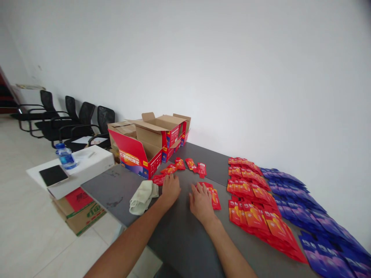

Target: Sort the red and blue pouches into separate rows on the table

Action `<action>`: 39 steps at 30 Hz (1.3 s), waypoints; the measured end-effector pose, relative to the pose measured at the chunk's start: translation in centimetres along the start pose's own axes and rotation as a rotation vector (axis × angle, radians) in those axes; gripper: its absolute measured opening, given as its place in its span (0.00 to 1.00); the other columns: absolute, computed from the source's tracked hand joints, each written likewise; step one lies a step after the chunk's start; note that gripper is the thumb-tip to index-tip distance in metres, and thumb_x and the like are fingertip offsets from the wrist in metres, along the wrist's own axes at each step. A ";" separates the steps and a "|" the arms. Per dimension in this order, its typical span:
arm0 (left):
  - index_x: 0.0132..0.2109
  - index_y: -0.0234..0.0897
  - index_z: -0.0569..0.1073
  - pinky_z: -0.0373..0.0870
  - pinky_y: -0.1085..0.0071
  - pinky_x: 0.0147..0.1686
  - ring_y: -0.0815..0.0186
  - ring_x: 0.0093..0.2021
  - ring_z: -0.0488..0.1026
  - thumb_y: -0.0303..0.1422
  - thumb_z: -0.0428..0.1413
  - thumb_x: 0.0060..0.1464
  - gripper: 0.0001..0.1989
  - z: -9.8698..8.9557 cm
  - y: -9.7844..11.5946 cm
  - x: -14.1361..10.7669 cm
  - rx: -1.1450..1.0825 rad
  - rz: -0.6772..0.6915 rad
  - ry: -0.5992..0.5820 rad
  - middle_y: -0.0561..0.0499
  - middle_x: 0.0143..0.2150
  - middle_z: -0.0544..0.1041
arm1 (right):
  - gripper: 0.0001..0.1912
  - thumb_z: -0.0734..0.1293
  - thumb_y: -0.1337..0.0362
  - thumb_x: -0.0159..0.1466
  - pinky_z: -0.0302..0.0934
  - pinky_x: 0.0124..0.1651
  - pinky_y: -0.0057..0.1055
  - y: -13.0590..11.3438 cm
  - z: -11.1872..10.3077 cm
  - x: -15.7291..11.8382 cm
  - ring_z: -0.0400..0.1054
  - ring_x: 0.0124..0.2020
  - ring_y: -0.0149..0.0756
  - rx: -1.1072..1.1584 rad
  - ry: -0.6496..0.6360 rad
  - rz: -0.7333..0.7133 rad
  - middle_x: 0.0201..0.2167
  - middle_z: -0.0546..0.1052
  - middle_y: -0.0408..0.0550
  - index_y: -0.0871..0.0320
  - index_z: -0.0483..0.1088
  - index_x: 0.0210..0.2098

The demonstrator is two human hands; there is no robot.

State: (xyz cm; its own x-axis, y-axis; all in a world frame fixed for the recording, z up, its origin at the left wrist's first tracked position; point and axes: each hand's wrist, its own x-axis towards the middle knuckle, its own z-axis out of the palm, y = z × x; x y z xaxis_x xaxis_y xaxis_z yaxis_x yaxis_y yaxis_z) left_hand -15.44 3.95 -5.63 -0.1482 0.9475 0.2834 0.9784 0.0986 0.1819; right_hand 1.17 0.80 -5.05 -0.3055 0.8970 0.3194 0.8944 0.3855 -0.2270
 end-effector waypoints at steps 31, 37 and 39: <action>0.43 0.39 0.77 0.63 0.66 0.49 0.61 0.46 0.73 0.26 0.46 0.60 0.15 -0.6 9.3 1.0 -0.684 0.216 0.189 0.48 0.43 0.80 | 0.21 0.55 0.65 0.67 0.57 0.60 0.43 7.3 0.7 -0.6 0.64 0.57 0.45 0.293 0.339 0.090 0.54 0.73 0.57 0.61 0.70 0.54; 0.39 0.36 0.77 0.69 0.69 0.41 0.64 0.38 0.76 0.34 0.54 0.54 0.10 1.0 9.9 1.6 -1.474 -0.086 0.156 0.49 0.37 0.80 | 0.29 0.59 0.54 0.67 0.56 0.61 0.46 8.2 0.5 -0.7 0.62 0.59 0.49 0.486 0.478 0.267 0.58 0.69 0.61 0.64 0.61 0.62; 0.38 0.35 0.76 0.70 0.70 0.38 0.65 0.34 0.76 0.34 0.58 0.48 0.10 1.3 10.0 1.4 -1.714 -0.176 0.064 0.49 0.34 0.80 | 0.34 0.62 0.50 0.65 0.59 0.59 0.43 8.2 0.3 -0.7 0.65 0.58 0.48 0.654 0.488 0.379 0.58 0.69 0.60 0.62 0.58 0.65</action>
State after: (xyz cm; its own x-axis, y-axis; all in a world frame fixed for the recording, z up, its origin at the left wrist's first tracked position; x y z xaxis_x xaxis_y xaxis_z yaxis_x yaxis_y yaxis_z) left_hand -5.70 6.61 -4.61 -0.2749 0.9449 0.1777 -0.2993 -0.2597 0.9181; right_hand 8.61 3.34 -7.42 0.2783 0.8546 0.4384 0.4968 0.2626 -0.8272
